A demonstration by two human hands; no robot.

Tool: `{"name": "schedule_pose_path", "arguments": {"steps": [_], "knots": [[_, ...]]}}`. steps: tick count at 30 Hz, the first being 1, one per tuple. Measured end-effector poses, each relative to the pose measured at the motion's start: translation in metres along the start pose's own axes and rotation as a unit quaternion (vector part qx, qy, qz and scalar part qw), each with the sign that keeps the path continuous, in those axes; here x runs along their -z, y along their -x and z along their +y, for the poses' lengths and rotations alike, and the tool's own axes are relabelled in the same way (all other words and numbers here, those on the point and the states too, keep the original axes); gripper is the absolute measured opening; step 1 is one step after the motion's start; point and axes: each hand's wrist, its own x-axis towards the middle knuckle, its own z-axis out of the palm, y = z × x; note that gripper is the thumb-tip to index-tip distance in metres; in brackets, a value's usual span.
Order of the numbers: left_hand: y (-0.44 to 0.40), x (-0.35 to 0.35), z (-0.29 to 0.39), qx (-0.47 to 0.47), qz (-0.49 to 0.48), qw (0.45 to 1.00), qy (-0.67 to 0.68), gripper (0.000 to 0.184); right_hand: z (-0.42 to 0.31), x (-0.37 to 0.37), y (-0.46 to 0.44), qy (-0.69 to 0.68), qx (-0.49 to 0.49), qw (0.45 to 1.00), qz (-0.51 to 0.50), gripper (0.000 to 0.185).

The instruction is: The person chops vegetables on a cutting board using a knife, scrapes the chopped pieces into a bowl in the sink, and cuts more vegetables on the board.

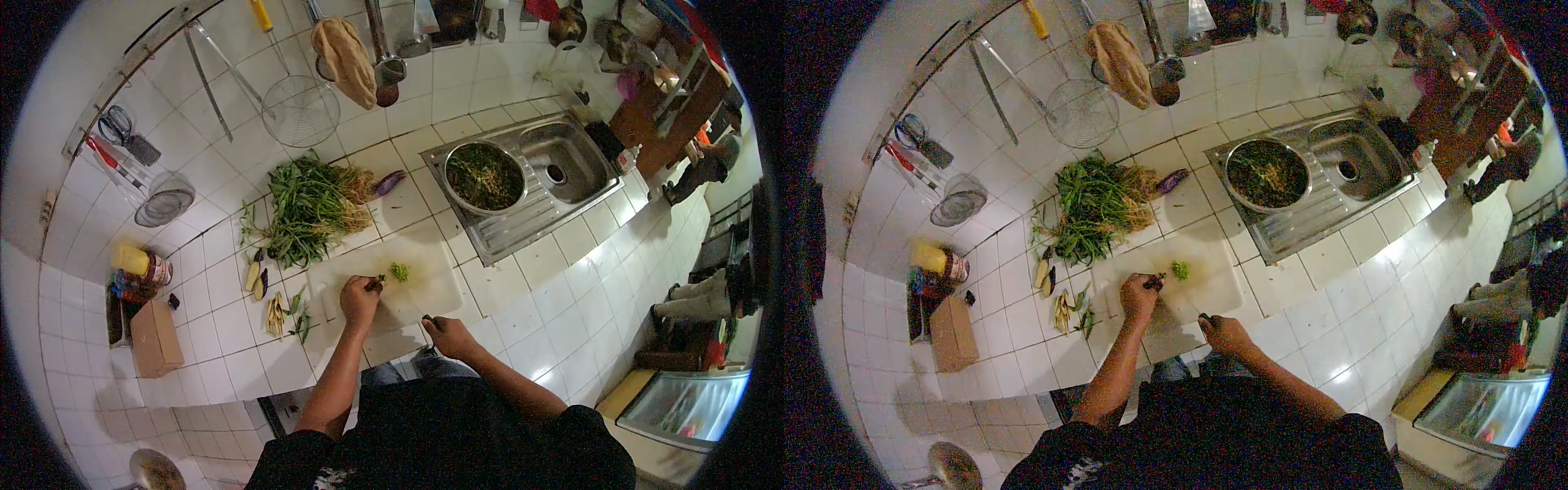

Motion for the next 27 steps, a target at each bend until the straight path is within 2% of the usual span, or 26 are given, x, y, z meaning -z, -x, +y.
{"name": "schedule_pose_path", "arguments": {"steps": [7, 10, 13, 15, 16, 20, 22, 24, 25, 27], "knots": [[0.002, -0.017, -0.020, -0.023, 0.026, 0.999, -0.024, 0.019, 0.014, -0.012, -0.020, 0.057, 0.056, 0.997, -0.021, 0.049], [0.004, -0.009, -0.009, -0.025, 0.021, 0.999, -0.043, 0.019, 0.005, -0.010, -0.032, 0.074, 0.009, 0.997, -0.034, 0.047], [0.003, 0.000, -0.002, 0.019, -0.019, 0.998, -0.058, 0.019, 0.000, -0.008, -0.035, 0.089, 0.018, 0.995, -0.035, 0.048], [0.007, -0.005, -0.014, -0.062, 0.009, 0.995, -0.073, 0.018, 0.007, -0.009, -0.033, 0.081, 0.021, 0.996, -0.039, 0.050], [0.009, -0.005, -0.016, -0.060, 0.010, 0.995, -0.074, 0.018, 0.012, -0.011, -0.031, 0.074, 0.020, 0.996, -0.044, 0.051], [0.013, -0.002, -0.021, -0.042, 0.031, 0.997, -0.050, 0.017, 0.010, -0.003, -0.013, 0.078, 0.013, 0.995, -0.059, 0.054], [0.009, -0.005, -0.029, -0.048, 0.051, 0.997, -0.036, 0.017, 0.007, 0.004, -0.007, 0.015, 0.006, 0.997, -0.080, 0.055], [0.002, -0.005, -0.032, 0.002, 0.048, 0.999, 0.018, 0.014, 0.009, 0.002, -0.003, 0.021, 0.019, 0.998, -0.050, 0.056], [0.000, -0.005, -0.030, -0.001, 0.048, 0.999, 0.017, 0.014, 0.009, 0.000, -0.002, 0.027, 0.030, 0.999, -0.025, 0.056], [-0.008, -0.005, -0.022, 0.015, 0.069, 0.993, 0.096, 0.014, 0.009, 0.003, -0.001, 0.022, 0.027, 0.999, -0.023, 0.056]]}}
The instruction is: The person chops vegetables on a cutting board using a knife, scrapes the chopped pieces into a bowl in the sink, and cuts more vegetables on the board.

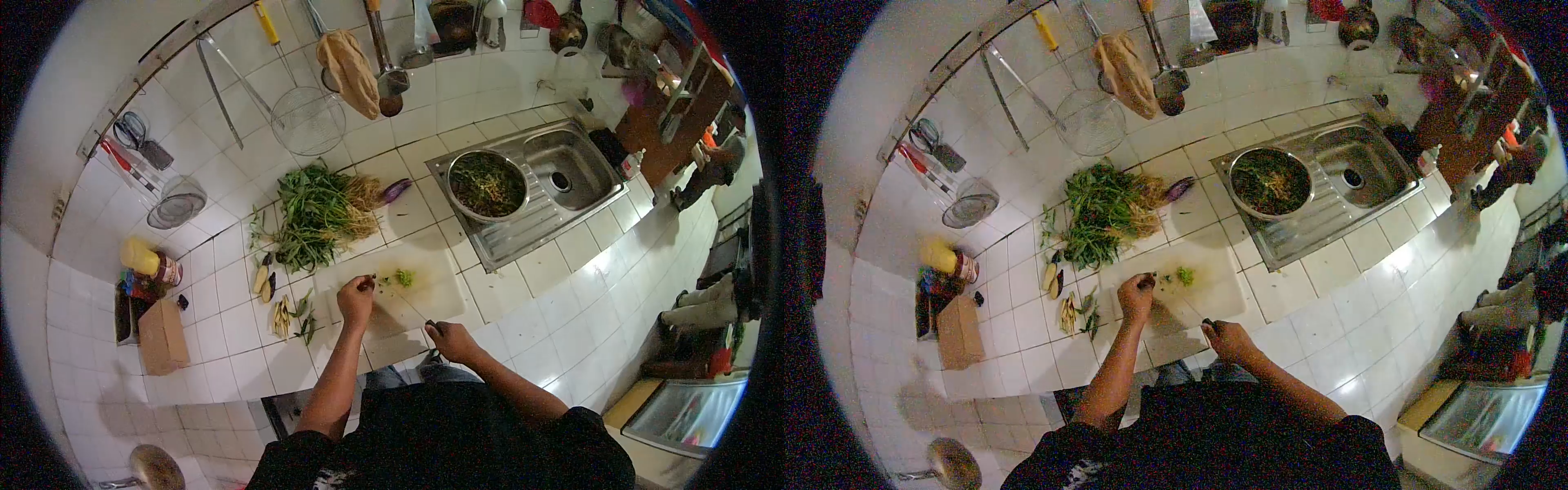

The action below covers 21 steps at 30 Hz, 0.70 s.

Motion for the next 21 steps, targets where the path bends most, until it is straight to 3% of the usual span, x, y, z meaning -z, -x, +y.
{"name": "schedule_pose_path", "arguments": {"steps": [4, 6, 9, 12, 16, 18, 21], "knots": [[-0.006, -0.008, 0.028, 0.027, -0.052, 0.998, -0.039, 0.017, -0.003, 0.007, 0.004, -0.055, -0.035, 0.998, -0.001, 0.056], [-0.002, -0.011, 0.037, -0.024, -0.065, 0.981, -0.181, 0.017, 0.002, 0.006, 0.004, -0.041, -0.021, 0.999, 0.016, 0.056], [0.003, -0.017, 0.028, -0.109, -0.023, 0.976, -0.185, 0.014, 0.014, 0.001, -0.001, -0.023, -0.015, 0.999, 0.024, 0.056], [0.002, -0.023, 0.008, -0.121, -0.062, 0.971, -0.197, 0.014, 0.014, -0.001, 0.000, -0.015, -0.014, 1.000, 0.018, 0.057], [-0.001, -0.020, 0.010, -0.107, -0.068, 0.980, -0.152, 0.018, 0.002, 0.000, -0.004, -0.009, -0.033, 0.999, 0.011, 0.058], [-0.001, -0.015, 0.016, -0.041, -0.051, 0.995, -0.079, 0.017, -0.007, 0.003, -0.003, -0.023, -0.048, 0.999, 0.000, 0.058], [-0.005, -0.007, 0.019, -0.017, -0.084, 0.994, -0.074, 0.016, -0.003, -0.008, -0.011, -0.007, -0.056, 0.998, 0.004, 0.059]]}}
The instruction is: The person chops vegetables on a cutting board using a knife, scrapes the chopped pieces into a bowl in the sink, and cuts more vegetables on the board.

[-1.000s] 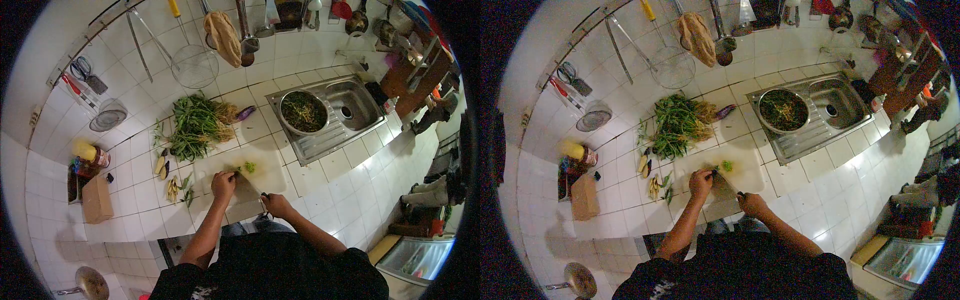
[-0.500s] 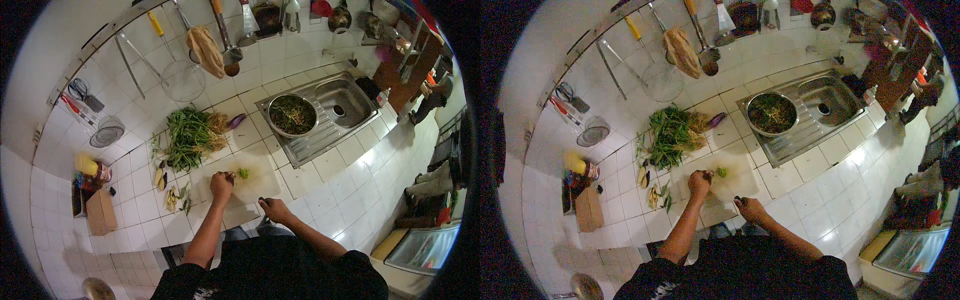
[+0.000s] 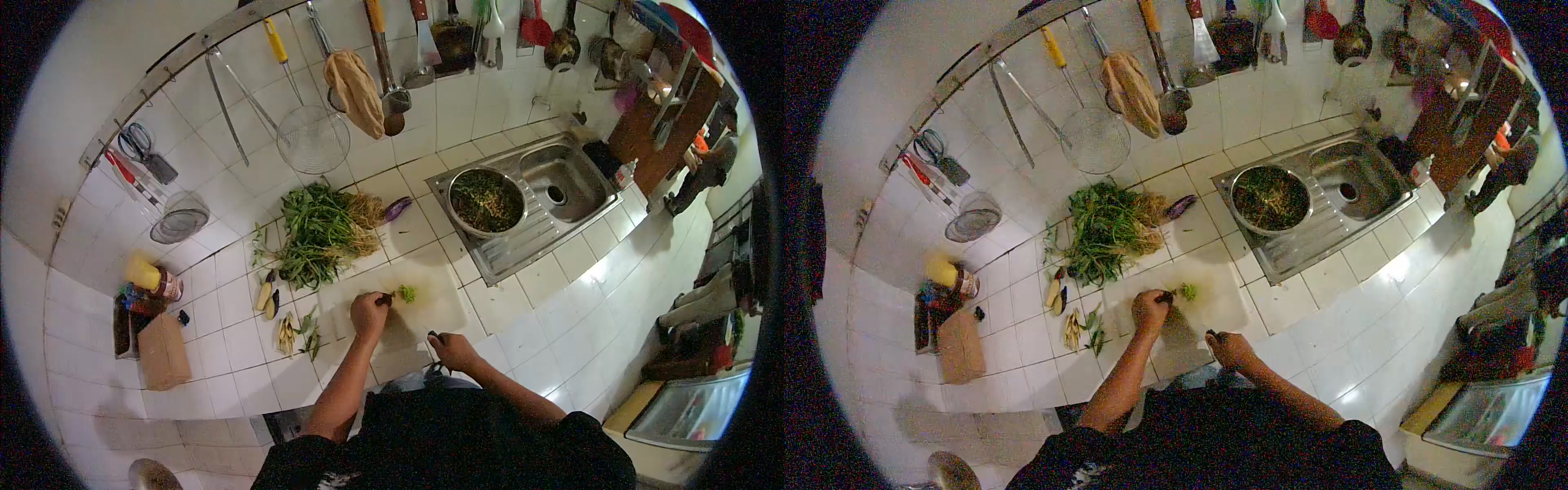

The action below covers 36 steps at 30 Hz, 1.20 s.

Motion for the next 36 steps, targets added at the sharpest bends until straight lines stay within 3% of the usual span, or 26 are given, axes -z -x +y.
{"name": "schedule_pose_path", "arguments": {"steps": [4, 7, 9, 11, 14, 16, 17, 23, 27, 36], "knots": [[0.002, -0.006, -0.012, -0.066, 0.041, 0.996, -0.051, 0.014, -0.003, -0.007, 0.000, 0.061, 0.033, 0.998, 0.007, 0.058], [0.000, -0.006, -0.017, -0.073, 0.019, 0.996, -0.042, 0.016, -0.003, -0.012, -0.014, 0.084, 0.021, 0.996, -0.005, 0.056], [0.003, -0.001, -0.015, -0.068, -0.011, 0.995, -0.068, 0.018, -0.005, -0.016, -0.022, 0.113, 0.063, 0.991, 0.014, 0.055], [0.000, 0.000, -0.018, -0.082, -0.022, 0.994, -0.062, 0.019, -0.015, -0.014, -0.029, 0.099, 0.012, 0.995, 0.004, 0.054], [-0.002, 0.001, -0.024, -0.094, -0.033, 0.994, -0.054, 0.022, -0.024, -0.014, -0.027, 0.099, 0.069, 0.992, 0.037, 0.054], [-0.004, 0.004, -0.029, -0.123, -0.036, 0.991, -0.041, 0.022, -0.031, -0.014, -0.017, 0.080, 0.020, 0.996, 0.026, 0.055], [-0.001, 0.004, -0.031, -0.112, -0.034, 0.993, -0.030, 0.022, -0.031, -0.013, -0.012, 0.054, -0.025, 0.998, 0.016, 0.056], [0.004, 0.015, -0.033, -0.110, -0.055, 0.992, -0.019, 0.019, -0.010, -0.032, 0.005, 0.064, -0.025, 0.997, 0.033, 0.058], [0.005, 0.030, -0.025, -0.108, -0.008, 0.994, 0.011, 0.022, -0.009, -0.029, 0.009, 0.028, -0.056, 0.997, 0.033, 0.054], [0.012, 0.019, -0.047, -0.116, -0.001, 0.993, 0.012, 0.018, -0.015, -0.024, 0.005, 0.039, 0.010, 0.998, 0.039, 0.055]]}}
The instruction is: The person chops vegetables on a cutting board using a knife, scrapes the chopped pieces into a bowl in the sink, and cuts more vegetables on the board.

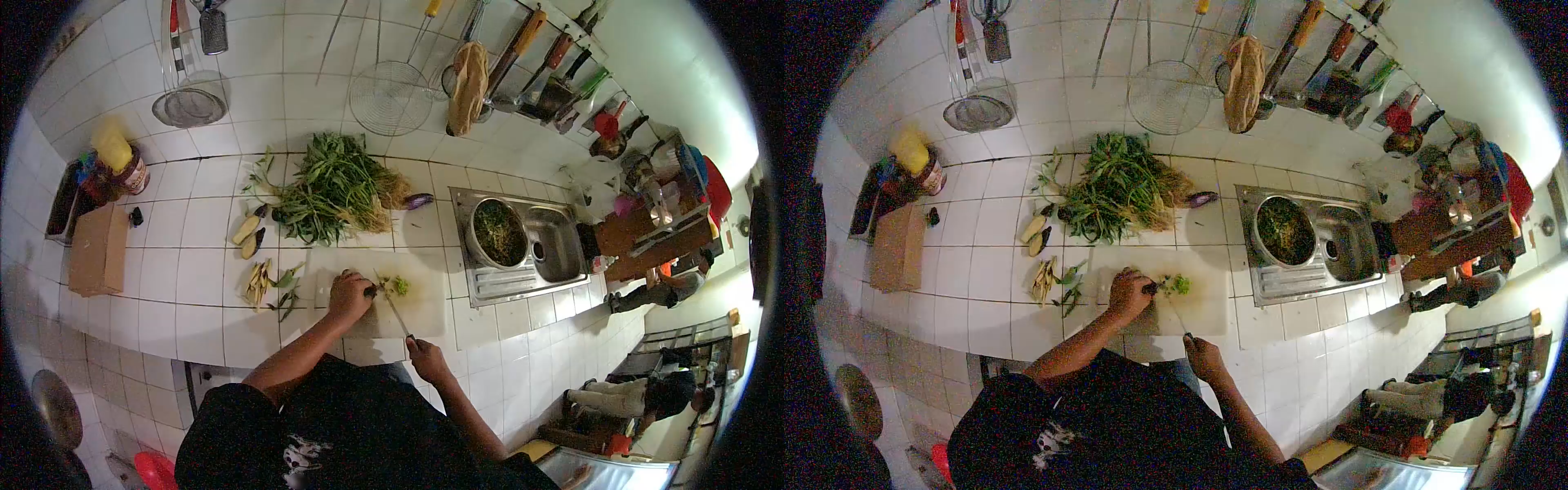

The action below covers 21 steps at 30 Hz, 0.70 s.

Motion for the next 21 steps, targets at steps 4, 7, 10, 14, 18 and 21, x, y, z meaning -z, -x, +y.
{"name": "schedule_pose_path", "arguments": {"steps": [4, 7, 10, 14, 18, 21], "knots": [[-0.002, 0.003, 0.003, 0.020, -0.034, 0.999, -0.015, 0.020, -0.005, -0.004, -0.005, 0.055, 0.001, 0.998, -0.017, 0.055], [0.000, 0.003, 0.006, 0.011, -0.024, 0.999, -0.030, 0.020, -0.017, -0.005, -0.013, 0.035, 0.024, 0.999, -0.011, 0.054], [-0.002, 0.004, 0.004, 0.022, -0.044, 0.998, -0.030, 0.022, -0.013, -0.007, -0.023, 0.029, 0.037, 0.999, -0.001, 0.054], [0.000, 0.007, 0.005, 0.060, -0.023, 0.998, -0.011, 0.020, -0.001, -0.005, -0.016, 0.012, 0.024, 0.999, -0.018, 0.052], [0.003, 0.004, 0.003, 0.005, 0.010, 1.000, -0.008, 0.023, -0.003, 0.005, -0.006, -0.011, 0.049, 0.999, -0.004, 0.053], [0.004, 0.004, 0.007, 0.012, -0.003, 1.000, 0.003, 0.024, -0.017, 0.017, 0.002, -0.007, -0.013, 0.999, -0.029, 0.048]]}}
